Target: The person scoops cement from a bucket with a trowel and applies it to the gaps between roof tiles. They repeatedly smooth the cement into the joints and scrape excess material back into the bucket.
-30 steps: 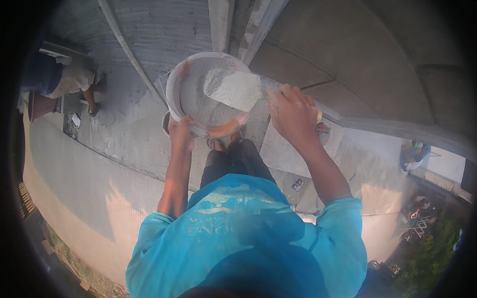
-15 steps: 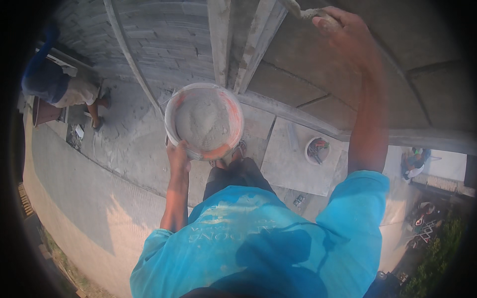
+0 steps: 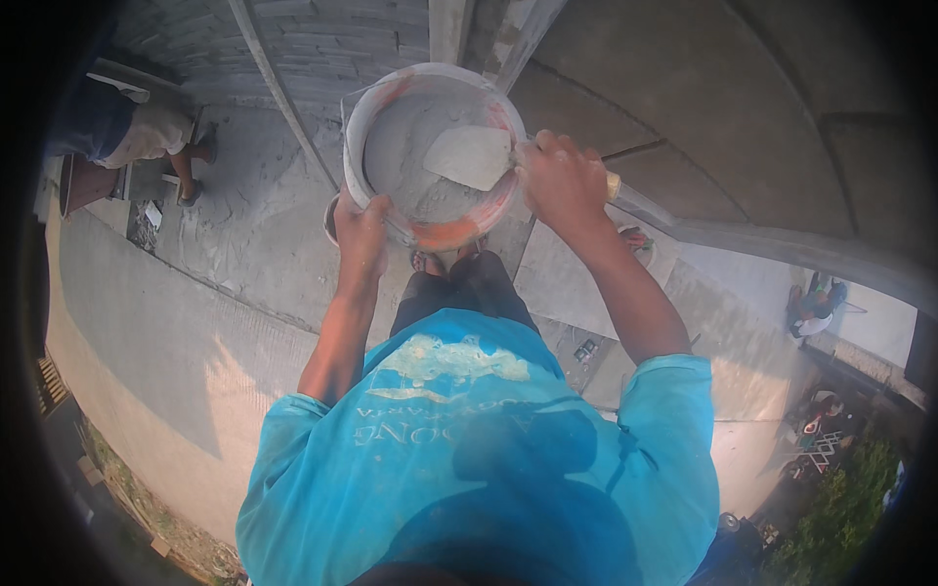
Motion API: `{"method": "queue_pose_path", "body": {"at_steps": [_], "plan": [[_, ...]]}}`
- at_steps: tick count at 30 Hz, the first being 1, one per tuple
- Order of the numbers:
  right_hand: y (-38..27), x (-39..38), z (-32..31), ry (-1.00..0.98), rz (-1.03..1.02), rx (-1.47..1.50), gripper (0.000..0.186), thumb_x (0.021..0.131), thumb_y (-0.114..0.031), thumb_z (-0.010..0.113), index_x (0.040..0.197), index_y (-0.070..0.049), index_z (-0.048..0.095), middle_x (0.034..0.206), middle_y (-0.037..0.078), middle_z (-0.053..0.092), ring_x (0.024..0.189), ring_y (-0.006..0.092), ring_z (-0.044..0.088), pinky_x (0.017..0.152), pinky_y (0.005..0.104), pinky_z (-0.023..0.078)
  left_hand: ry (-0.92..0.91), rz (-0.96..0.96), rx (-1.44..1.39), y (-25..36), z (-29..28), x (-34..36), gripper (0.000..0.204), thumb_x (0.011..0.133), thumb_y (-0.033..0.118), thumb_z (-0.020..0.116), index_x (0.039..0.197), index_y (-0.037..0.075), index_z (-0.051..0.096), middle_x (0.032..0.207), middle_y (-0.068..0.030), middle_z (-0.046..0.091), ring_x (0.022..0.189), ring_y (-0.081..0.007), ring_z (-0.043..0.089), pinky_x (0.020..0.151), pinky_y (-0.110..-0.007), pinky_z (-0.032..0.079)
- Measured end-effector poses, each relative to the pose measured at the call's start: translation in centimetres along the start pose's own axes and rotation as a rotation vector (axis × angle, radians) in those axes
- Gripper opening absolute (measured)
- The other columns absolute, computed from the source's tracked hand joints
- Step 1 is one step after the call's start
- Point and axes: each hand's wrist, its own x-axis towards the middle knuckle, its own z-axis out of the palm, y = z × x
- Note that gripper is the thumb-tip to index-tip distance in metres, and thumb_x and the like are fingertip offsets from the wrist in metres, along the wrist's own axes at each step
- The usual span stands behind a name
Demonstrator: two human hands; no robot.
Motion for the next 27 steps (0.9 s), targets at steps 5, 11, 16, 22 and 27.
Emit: {"method": "queue_pose_path", "body": {"at_steps": [5,11,16,22,27], "plan": [[0.2,-2.4,-1.9,0.125,0.087,0.091,0.022,0.084,-0.027,0.071,0.103,-0.016,0.072,0.097,0.002,0.063,0.096,0.0220,0.065,0.078,0.0423,0.052,0.010,-0.185,-0.060,0.2,-1.0,0.3,0.051,0.080,-0.003,0.054,0.131,-0.007,0.051,0.093,-0.0093,0.059,0.075,-0.0166,0.059,0.067,-0.031,0.049],[1.6,-2.4,-10.1,0.140,0.118,0.346,0.028,0.085,-0.030,0.071,0.110,-0.017,0.072,0.099,0.003,0.066,0.092,0.0244,0.066,0.079,0.0417,0.052,0.091,-0.228,-0.086,-1.5,-2.5,0.2,0.052,0.077,-0.005,0.053,0.129,-0.004,0.053,0.087,-0.0074,0.057,0.070,-0.0161,0.058,0.060,-0.029,0.047],[6.5,2.6,-13.8,-0.172,-0.085,0.790,0.027,0.090,-0.031,0.068,0.108,-0.011,0.070,0.085,0.002,0.062,0.073,0.0154,0.059,0.067,0.0320,0.047,0.163,-0.179,-0.103,-3.0,-3.8,-1.2,0.054,0.077,-0.007,0.052,0.130,-0.003,0.052,0.087,-0.0063,0.055,0.067,-0.0148,0.055,0.057,-0.028,0.045],[13.2,9.5,-13.5,-0.041,0.345,0.764,0.031,0.097,-0.038,0.060,0.103,-0.009,0.067,0.074,-0.005,0.049,0.064,0.0053,0.046,0.052,0.0236,0.035,0.195,-0.248,-0.178,-4.9,-4.5,-2.5,0.055,0.076,-0.009,0.051,0.131,-0.004,0.051,0.087,-0.0050,0.052,0.069,-0.0136,0.053,0.058,-0.027,0.044],[10.8,6.0,-16.9,0.124,0.151,0.418,0.029,0.093,-0.034,0.066,0.108,-0.010,0.069,0.080,0.004,0.062,0.074,0.0178,0.058,0.065,0.0337,0.046,0.182,-0.192,-0.148,-4.3,-4.6,-2.8,0.053,0.075,-0.008,0.054,0.128,-0.005,0.053,0.090,-0.0055,0.054,0.074,-0.0142,0.054,0.062,-0.027,0.045]]}}
